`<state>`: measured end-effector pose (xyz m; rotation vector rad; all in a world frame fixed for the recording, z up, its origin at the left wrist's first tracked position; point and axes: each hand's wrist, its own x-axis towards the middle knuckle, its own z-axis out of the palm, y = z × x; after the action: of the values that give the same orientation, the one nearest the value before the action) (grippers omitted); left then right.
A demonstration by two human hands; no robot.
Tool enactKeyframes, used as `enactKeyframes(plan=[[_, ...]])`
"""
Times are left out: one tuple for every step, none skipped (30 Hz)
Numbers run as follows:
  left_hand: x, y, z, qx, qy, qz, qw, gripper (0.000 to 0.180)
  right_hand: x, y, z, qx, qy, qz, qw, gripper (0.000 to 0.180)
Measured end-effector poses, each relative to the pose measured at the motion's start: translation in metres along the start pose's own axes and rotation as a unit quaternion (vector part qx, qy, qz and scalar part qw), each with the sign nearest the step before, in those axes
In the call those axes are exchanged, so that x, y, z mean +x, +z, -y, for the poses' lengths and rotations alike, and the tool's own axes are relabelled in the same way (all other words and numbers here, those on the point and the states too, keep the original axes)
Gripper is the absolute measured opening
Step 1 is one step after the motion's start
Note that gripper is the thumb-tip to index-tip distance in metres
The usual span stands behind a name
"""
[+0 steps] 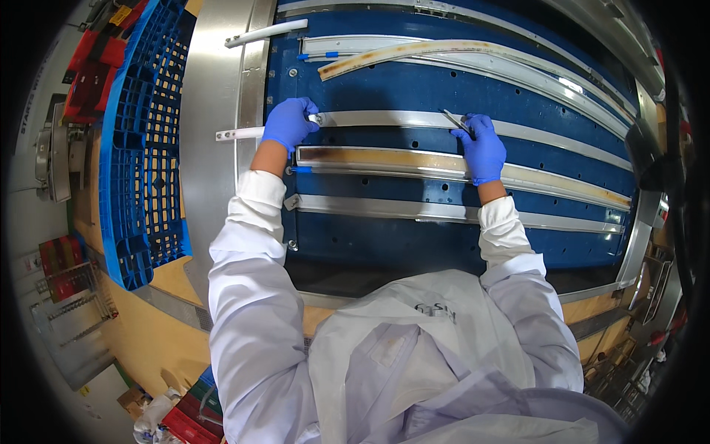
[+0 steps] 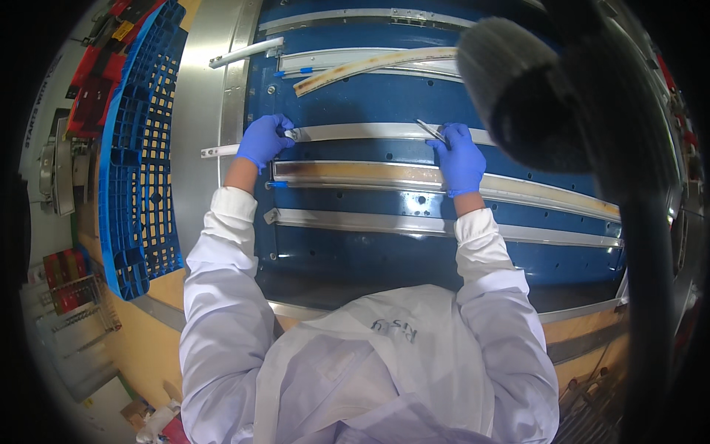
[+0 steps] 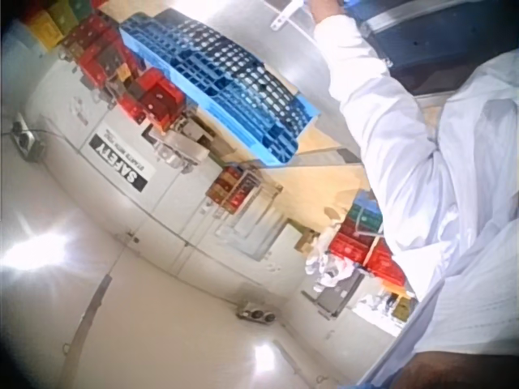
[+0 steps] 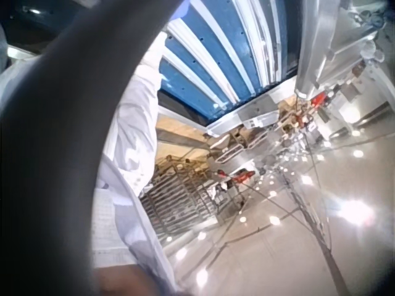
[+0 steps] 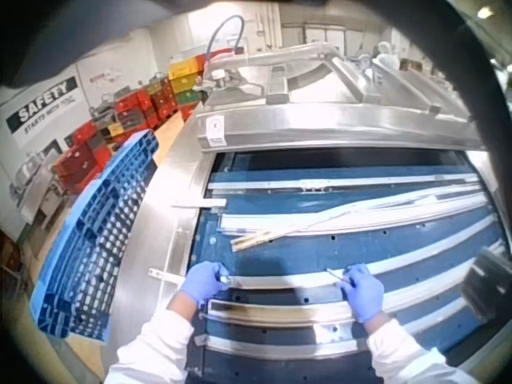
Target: The person places long metal strips onto a blue curved fixture, aligns them, and secures them using a handheld tool. The person repeatedly positions and fastens the strips in a systematic manner.
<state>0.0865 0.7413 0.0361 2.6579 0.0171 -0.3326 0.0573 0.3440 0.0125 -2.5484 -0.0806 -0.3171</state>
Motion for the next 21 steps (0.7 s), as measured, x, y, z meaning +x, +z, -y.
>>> enactKeyframes(plan=[[0.004, -0.001, 0.005, -0.039, 0.004, 0.015, 0.999, 0.039, 0.002, -0.003, 0.004, -0.01, 0.003, 0.018, 1.0, 0.03], [0.006, -0.002, 0.01, -0.078, 0.007, 0.029, 0.996, 0.04, 0.004, -0.005, 0.008, -0.02, 0.005, 0.037, 0.999, 0.031], [0.006, 0.0, 0.016, -0.118, 0.008, 0.042, 0.992, 0.04, 0.007, -0.007, 0.015, -0.03, 0.006, 0.056, 0.998, 0.031], [0.007, -0.002, 0.012, -0.125, 0.032, 0.05, 0.99, 0.041, 0.011, -0.011, 0.025, -0.011, -0.007, 0.075, 0.997, 0.032], [0.008, -0.005, 0.011, -0.122, 0.034, 0.066, 0.99, 0.043, 0.017, -0.012, 0.042, 0.01, -0.022, 0.093, 0.995, 0.033], [0.009, -0.007, 0.011, -0.12, 0.035, 0.081, 0.989, 0.046, 0.02, -0.007, 0.058, 0.032, -0.038, 0.112, 0.992, 0.034], [0.01, -0.011, 0.01, -0.117, 0.037, 0.096, 0.988, 0.048, 0.025, 0.005, 0.072, 0.055, -0.113, 0.117, 0.985, 0.035], [0.014, -0.013, 0.009, -0.15, 0.025, 0.096, 0.984, 0.05, 0.03, 0.021, 0.085, 0.073, -0.185, 0.122, 0.972, 0.035], [0.016, -0.016, 0.009, -0.183, 0.011, 0.094, 0.979, 0.051, 0.031, 0.038, 0.104, 0.081, -0.21, 0.149, 0.963, 0.037], [0.019, -0.019, 0.011, -0.216, -0.003, 0.09, 0.972, 0.052, 0.031, 0.056, 0.124, 0.089, -0.236, 0.176, 0.952, 0.038], [0.021, -0.02, 0.021, -0.286, -0.018, 0.095, 0.953, 0.055, 0.031, 0.073, 0.144, 0.063, -0.256, 0.175, 0.949, 0.037], [0.026, -0.017, 0.034, -0.355, -0.03, 0.099, 0.929, 0.058, 0.03, 0.089, 0.162, 0.036, -0.275, 0.173, 0.945, 0.037], [0.028, -0.017, 0.045, -0.423, -0.041, 0.101, 0.899, 0.06, 0.031, 0.103, 0.173, 0.008, -0.295, 0.171, 0.94, 0.036], [0.025, -0.02, 0.036, -0.374, -0.031, 0.092, 0.922, 0.057, 0.034, 0.115, 0.175, 0.015, -0.284, 0.176, 0.942, 0.036], [0.024, -0.022, 0.035, -0.361, -0.009, 0.099, 0.927, 0.058, 0.037, 0.126, 0.177, 0.021, -0.274, 0.181, 0.944, 0.035], [0.021, -0.025, 0.033, -0.382, -0.023, 0.092, 0.919, 0.054, 0.039, 0.134, 0.179, 0.028, -0.263, 0.189, 0.946, 0.035], [0.017, -0.03, 0.034, -0.404, -0.042, 0.083, 0.91, 0.05, 0.039, 0.137, 0.183, 0.028, -0.262, 0.19, 0.946, 0.034], [0.015, -0.034, 0.035, -0.332, -0.074, 0.019, 0.94, 0.047, 0.039, 0.137, 0.184, 0.028, -0.26, 0.191, 0.946, 0.033], [0.012, -0.033, 0.036, -0.261, -0.108, -0.042, 0.959, 0.045, 0.038, 0.135, 0.186, 0.026, -0.258, 0.196, 0.946, 0.032], [0.01, -0.03, 0.037, -0.185, -0.142, -0.101, 0.967, 0.043, 0.04, 0.134, 0.188, 0.019, -0.25, 0.201, 0.947, 0.033], [0.01, -0.025, 0.036, -0.137, -0.129, -0.099, 0.977, 0.041, 0.042, 0.134, 0.192, 0.013, -0.242, 0.207, 0.948, 0.033]])
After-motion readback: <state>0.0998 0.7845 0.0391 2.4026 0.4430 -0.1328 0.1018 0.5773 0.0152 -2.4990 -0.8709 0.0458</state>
